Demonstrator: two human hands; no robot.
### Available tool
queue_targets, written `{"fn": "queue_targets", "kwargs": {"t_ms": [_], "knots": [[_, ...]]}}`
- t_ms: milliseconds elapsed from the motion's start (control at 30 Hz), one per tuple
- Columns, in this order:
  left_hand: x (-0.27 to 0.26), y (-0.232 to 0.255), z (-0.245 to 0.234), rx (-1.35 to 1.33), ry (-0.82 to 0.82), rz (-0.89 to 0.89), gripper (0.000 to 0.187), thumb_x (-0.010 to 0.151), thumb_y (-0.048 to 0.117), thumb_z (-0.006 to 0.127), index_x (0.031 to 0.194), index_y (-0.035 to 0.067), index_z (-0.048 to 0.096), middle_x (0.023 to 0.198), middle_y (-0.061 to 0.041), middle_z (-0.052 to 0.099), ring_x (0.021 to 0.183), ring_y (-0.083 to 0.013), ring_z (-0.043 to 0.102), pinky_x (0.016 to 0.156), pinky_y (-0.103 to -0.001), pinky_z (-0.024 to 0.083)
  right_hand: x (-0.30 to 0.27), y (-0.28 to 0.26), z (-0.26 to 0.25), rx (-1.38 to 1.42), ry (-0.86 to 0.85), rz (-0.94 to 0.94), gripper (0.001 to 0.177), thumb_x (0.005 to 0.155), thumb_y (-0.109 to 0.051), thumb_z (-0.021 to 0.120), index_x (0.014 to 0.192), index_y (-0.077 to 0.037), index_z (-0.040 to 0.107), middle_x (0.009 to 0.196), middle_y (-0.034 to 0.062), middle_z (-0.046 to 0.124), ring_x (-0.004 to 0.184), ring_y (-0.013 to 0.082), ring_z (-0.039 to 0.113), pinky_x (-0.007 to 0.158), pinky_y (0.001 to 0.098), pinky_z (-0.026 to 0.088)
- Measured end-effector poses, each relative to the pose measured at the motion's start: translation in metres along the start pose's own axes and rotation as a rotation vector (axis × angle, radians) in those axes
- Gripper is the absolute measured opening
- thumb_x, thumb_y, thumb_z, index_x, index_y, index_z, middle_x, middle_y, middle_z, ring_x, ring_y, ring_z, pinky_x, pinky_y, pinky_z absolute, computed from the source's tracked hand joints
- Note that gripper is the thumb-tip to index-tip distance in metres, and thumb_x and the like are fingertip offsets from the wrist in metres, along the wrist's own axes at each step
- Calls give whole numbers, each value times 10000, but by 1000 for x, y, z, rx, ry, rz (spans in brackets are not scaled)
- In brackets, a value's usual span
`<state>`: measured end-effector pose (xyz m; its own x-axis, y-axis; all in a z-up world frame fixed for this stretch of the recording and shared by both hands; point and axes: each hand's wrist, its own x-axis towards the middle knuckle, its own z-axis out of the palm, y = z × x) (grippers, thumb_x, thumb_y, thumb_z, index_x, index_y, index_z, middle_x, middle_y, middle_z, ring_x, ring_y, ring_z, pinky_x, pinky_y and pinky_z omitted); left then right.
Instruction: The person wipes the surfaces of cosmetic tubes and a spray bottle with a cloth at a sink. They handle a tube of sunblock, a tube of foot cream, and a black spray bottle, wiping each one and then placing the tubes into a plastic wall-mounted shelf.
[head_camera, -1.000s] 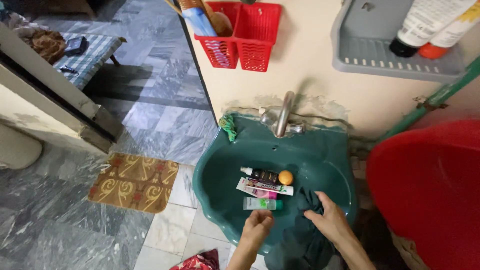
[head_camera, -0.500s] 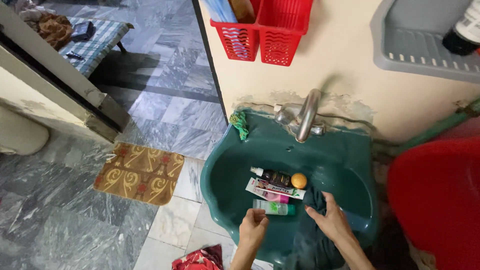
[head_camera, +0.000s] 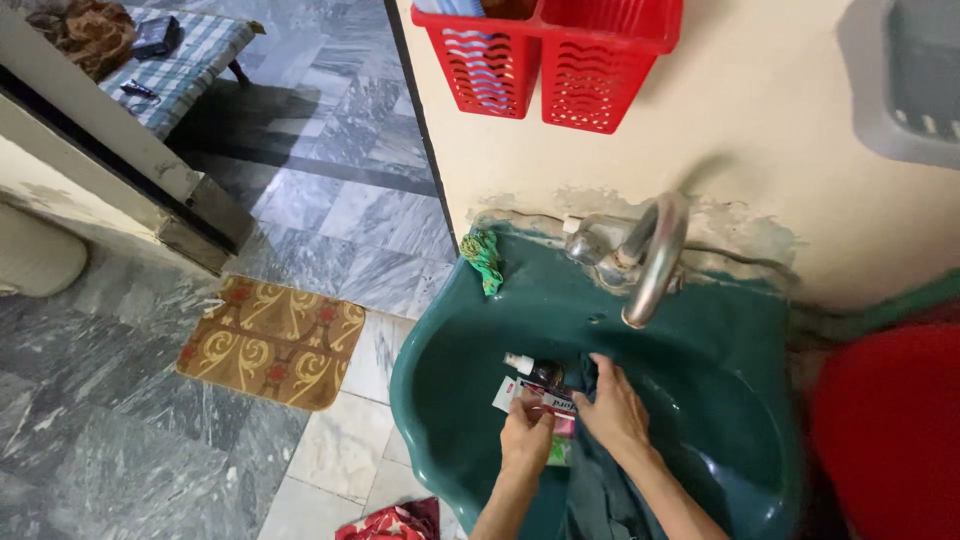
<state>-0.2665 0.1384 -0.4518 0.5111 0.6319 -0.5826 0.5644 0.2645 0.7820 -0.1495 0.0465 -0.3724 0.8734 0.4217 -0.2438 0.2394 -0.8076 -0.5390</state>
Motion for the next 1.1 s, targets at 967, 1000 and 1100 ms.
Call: {"fn": "queue_targets", "kwargs": {"t_ms": [967,1000,1100], "knots": [[10,25,-7,-398,-77,-132,410,910,128,652,1296,47,536,1027,-93,653,903,-208,623,747,-347,519,-1,-25,-9,65,-127,-297,436,712,-258,851,1108,-152,705,1056,153,731,1028,375,696,869,416,553],[-1,29,-13,-358,-41,-96,425,902,144,676,1298,94,530,1044,-63,671,938,-175,647,778,-327,538,-6,-26,-13,163,-146,-316,371,735,-246,836,1074,-151,718,1021,148,760,1017,362,718,870,393,562],[-25,36,-26,-486,-187,8,389,943,208,672,1296,110,540,1064,-45,674,950,-144,633,806,-304,515,-37,-17,-21,312,-181,-217,443,775,-230,808,1199,-160,700,1102,123,773,1095,300,712,881,324,560]]}}
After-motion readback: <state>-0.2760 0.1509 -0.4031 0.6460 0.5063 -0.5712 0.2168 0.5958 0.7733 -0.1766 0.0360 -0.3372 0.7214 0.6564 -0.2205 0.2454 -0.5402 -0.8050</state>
